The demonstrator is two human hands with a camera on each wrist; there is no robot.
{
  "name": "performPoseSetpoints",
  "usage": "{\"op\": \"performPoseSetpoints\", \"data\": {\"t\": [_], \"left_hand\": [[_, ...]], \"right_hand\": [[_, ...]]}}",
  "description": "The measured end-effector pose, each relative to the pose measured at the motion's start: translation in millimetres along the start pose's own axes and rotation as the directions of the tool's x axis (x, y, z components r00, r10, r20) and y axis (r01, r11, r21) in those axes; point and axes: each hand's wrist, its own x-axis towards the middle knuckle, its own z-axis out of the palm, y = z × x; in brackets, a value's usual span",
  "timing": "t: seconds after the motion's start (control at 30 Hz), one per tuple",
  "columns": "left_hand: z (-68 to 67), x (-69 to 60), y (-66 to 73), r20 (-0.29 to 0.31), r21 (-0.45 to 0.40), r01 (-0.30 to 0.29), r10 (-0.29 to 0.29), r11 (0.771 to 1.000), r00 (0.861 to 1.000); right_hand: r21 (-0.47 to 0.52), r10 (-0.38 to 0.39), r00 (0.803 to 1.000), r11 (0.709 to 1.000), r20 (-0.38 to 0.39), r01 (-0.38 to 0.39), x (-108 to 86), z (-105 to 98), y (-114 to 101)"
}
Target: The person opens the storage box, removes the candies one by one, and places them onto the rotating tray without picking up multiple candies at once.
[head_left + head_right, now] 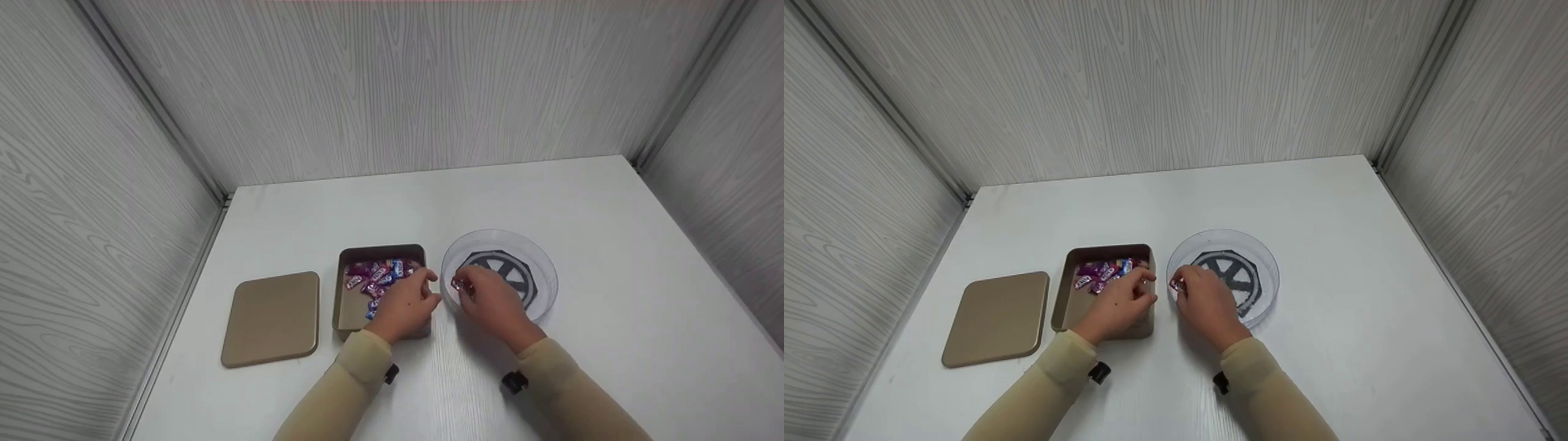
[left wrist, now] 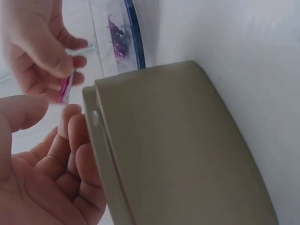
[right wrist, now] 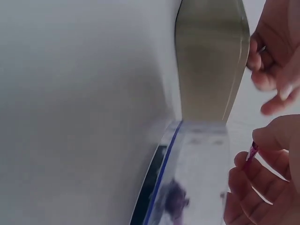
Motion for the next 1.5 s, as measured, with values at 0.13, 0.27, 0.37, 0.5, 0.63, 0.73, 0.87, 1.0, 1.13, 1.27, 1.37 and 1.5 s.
{"op": "performPoseSetpoints", "data": {"t": [0.13, 0.27, 0.37, 0.5, 0.63, 0.73, 0.87, 1.0, 1.13, 1.27, 1.37, 1.5], "left_hand": [[-2.1, -1.8, -4.3, 0.001, -0.003, 0.005, -0.005, 1.000, 1.000], [-3.0, -2.6, -8.3, 0.010, -0.001, 0.022, -0.022, 1.000, 1.000], [-3.8, -3.1, -10.4, 0.012, 0.016, 0.035, -0.036, 0.999, 0.999], [-5.0, -3.1, -12.9, 0.013, 0.034, 0.041, -0.042, 0.999, 0.999], [-6.4, -2.5, -16.8, 0.024, 0.041, 0.052, -0.053, 0.998, 0.998], [-8.4, -2.3, -20.5, 0.030, 0.063, 0.065, -0.067, 0.996, 0.997], [-10.8, -2.2, -26.2, 0.030, 0.110, 0.088, -0.092, 0.990, 0.995], [-11.9, -1.7, -33.0, 0.016, 0.168, 0.128, -0.132, 0.977, 0.991], [-15.0, -2.5, -39.4, 0.000, 0.223, 0.171, -0.175, 0.960, 0.984], [-20.9, -2.3, -46.2, -0.025, 0.289, 0.196, -0.197, 0.937, 0.980], [-24.8, -1.1, -51.4, -0.035, 0.321, 0.223, -0.224, 0.920, 0.974], [-28.5, -0.8, -56.2, -0.024, 0.371, 0.243, -0.252, 0.896, 0.967]], "right_hand": [[-0.051, 0.078, 0.997, 0.996, 0.021, -0.077, 1.2, -6, 16], [-0.130, 0.147, 0.989, 0.981, 0.028, -0.142, 1.4, -10, 32], [-0.158, 0.179, 0.983, 0.973, 0.044, -0.170, 0.5, -11, 43], [-0.169, 0.201, 0.977, 0.968, 0.071, -0.187, -1.3, -13, 49], [-0.171, 0.206, 0.975, 0.967, 0.080, -0.190, -2.2, -13, 51], [-0.171, 0.201, 0.977, 0.967, 0.069, -0.187, -2.8, -12, 51], [-0.171, 0.177, 0.983, 0.971, 0.041, -0.168, -3.4, -12, 49], [-0.147, 0.158, 0.987, 0.977, 0.027, -0.152, -3.0, -13, 45], [-0.116, 0.146, 0.989, 0.983, 0.033, -0.142, -2.4, -15, 39], [-0.093, 0.137, 0.990, 0.987, 0.033, -0.133, -2.6, -15, 35], [-0.086, 0.131, 0.991, 0.988, 0.027, -0.128, -3.2, -15, 34], [-0.083, 0.114, 0.993, 0.990, 0.018, -0.112, -3.8, -15, 32]]}}
